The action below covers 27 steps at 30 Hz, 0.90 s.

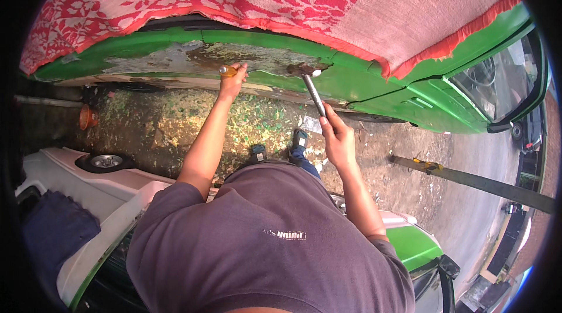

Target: The person uses a hammer and a small orange-handled tool to repeatedly strike a green car panel, likely to remove paint or rust. The work is performed over a red patterned cloth covering the panel, with the camera positioned overhead showing the hands and tools throughout.

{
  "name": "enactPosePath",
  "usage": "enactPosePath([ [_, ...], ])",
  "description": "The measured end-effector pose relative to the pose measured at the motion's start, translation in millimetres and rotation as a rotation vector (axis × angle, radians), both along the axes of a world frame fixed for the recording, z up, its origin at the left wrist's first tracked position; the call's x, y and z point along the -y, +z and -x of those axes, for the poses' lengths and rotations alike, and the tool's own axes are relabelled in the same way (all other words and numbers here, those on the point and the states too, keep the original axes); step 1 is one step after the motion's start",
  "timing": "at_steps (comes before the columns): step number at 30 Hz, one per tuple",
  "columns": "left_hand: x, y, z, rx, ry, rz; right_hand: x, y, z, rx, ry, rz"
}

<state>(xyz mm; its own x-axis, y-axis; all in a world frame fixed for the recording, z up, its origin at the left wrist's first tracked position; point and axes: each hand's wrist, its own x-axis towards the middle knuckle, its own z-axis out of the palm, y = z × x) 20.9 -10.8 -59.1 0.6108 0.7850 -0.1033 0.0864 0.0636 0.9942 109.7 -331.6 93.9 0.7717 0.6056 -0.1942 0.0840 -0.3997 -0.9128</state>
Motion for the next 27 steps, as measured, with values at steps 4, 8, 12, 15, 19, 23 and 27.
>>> enactPosePath([
  [4, 16.0, -8.9, -3.2, 0.117, 0.146, 0.003, 2.6, 4.3, -8.5, -0.018, 0.008, 0.027],
  [8, 51.7, -5.6, 20.7, -0.026, -0.093, -0.494, 0.0, -3.4, -19.5, -0.011, -0.011, 0.009],
  [12, 58.4, -20.1, 23.9, 0.155, -0.083, -0.626, -11.5, 1.2, -29.5, -0.04, 0.031, 0.01],
  [15, 51.6, -25.7, 22.3, 0.121, -0.002, -0.224, -21.1, 2.9, -37.8, 0.001, 0.075, -0.01],
  [19, 25.3, -14.4, 16.5, 0.098, 0.006, -0.125, -30.2, 7.3, -45.1, -0.004, 0.139, -0.001],
  [23, -12.7, -5.6, 6.1, 0.232, 0.074, 0.195, -34.2, 9.9, -47.0, 0.013, 0.181, 0.007],
  [27, -7.1, -11.1, 12.0, 0.157, 0.004, -0.026, -34.0, 11.4, -46.2, -0.029, 0.179, 0.047],
])
